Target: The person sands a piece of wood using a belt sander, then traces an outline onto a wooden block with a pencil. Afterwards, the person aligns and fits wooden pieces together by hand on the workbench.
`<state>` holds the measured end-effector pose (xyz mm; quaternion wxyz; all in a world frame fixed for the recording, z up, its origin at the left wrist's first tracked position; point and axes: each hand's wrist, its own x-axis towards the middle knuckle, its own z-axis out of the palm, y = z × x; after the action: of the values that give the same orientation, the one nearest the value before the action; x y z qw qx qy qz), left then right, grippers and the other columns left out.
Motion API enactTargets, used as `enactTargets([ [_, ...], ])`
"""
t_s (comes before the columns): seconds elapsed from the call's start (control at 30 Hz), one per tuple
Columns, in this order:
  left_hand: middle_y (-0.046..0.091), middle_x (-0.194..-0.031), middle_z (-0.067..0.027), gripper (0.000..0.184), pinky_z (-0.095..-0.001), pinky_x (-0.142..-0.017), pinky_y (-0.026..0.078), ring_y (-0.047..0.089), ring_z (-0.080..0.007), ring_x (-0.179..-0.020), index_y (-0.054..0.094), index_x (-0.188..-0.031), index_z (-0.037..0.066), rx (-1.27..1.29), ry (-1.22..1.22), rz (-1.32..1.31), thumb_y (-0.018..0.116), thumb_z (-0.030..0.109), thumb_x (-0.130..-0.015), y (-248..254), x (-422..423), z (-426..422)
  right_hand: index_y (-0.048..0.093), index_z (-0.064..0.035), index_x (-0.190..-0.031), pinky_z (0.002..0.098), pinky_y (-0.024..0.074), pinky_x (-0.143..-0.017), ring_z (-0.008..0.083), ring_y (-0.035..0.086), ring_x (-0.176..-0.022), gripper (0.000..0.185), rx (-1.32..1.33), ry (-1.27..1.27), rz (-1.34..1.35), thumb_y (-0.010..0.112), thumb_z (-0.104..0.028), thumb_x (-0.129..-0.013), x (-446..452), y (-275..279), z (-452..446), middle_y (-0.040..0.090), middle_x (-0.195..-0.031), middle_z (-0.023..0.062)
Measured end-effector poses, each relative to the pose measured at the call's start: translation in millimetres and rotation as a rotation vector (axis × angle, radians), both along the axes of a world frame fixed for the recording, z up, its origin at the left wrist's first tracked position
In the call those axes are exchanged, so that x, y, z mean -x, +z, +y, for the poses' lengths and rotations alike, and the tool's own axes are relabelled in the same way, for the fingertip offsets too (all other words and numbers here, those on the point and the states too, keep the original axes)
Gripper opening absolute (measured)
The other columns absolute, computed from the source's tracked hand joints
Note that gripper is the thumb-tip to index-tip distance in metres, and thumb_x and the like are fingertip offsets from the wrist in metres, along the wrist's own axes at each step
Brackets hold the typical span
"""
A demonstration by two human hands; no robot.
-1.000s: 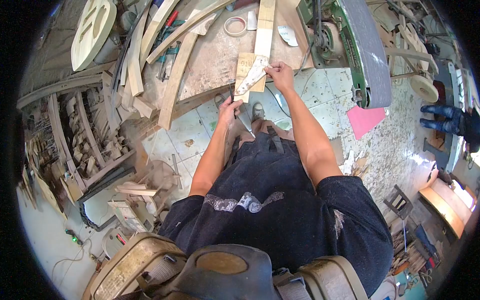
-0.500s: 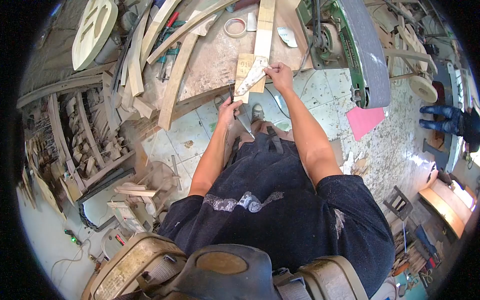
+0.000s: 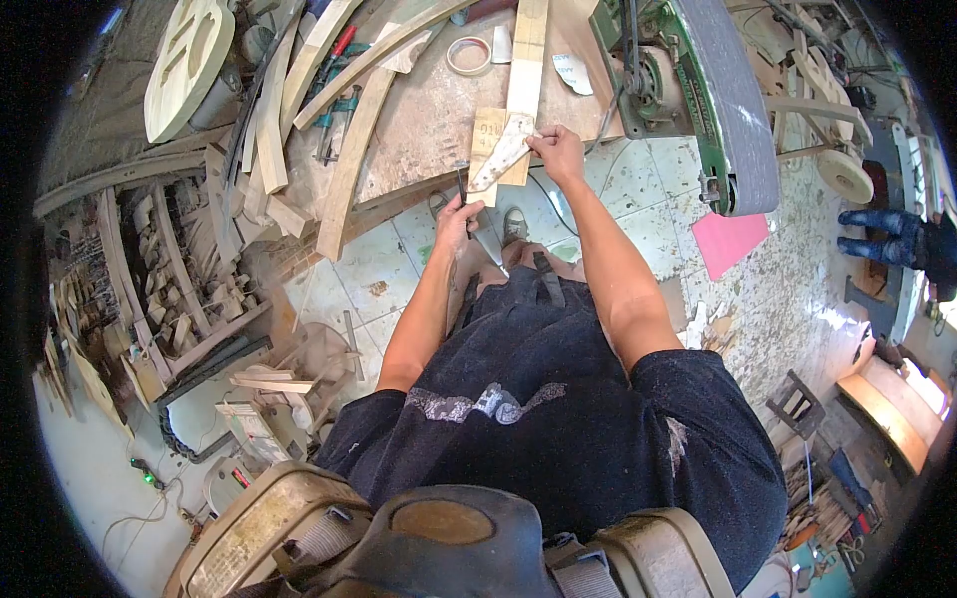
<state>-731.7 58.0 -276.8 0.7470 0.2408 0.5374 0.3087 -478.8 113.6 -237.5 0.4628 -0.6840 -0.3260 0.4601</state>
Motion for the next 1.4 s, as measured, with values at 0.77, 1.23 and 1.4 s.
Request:
enactTargets([
  [0.77,0.064,-0.082,0.0055,0.035,-0.0241,-0.055,0.036,0.044,-0.0045,-0.061,0.075,-0.119,0.010,-0.124,-0.056,0.181,0.076,0.014,-0.084,5.9,-1.5,1.9,0.067,0.0060,-0.094,0.0259,0.0531,-0.062,0.0126,0.069,-0.067,0.023,0.022,0.009,-0.103,0.078,-0.011,-0.083,-1.4,-4.8,-0.4,0.074,-0.077,0.0113],
  [1.23,0.068,-0.083,0.0032,0.032,-0.0240,-0.055,0.039,0.048,-0.0054,-0.062,0.076,-0.115,0.009,-0.124,-0.051,0.223,0.077,0.015,-0.083,16.4,-3.2,2.5,0.068,0.0058,-0.094,0.0254,0.0522,-0.062,0.0122,0.068,-0.067,0.023,0.008,0.013,-0.092,0.079,-0.011,-0.083,-1.4,-4.6,-0.6,0.074,-0.078,0.0112],
  [1.4,0.071,-0.092,0.0014,0.033,-0.0257,-0.062,0.044,0.056,-0.0072,-0.072,0.076,-0.116,0.009,-0.123,-0.075,0.209,0.077,0.017,-0.083,8.9,-0.7,2.1,0.068,0.0060,-0.096,0.0261,0.0527,-0.062,0.0127,0.069,-0.068,0.023,0.008,0.013,-0.081,0.078,-0.010,-0.083,-1.7,-6.7,-0.6,0.074,-0.079,0.0113],
])
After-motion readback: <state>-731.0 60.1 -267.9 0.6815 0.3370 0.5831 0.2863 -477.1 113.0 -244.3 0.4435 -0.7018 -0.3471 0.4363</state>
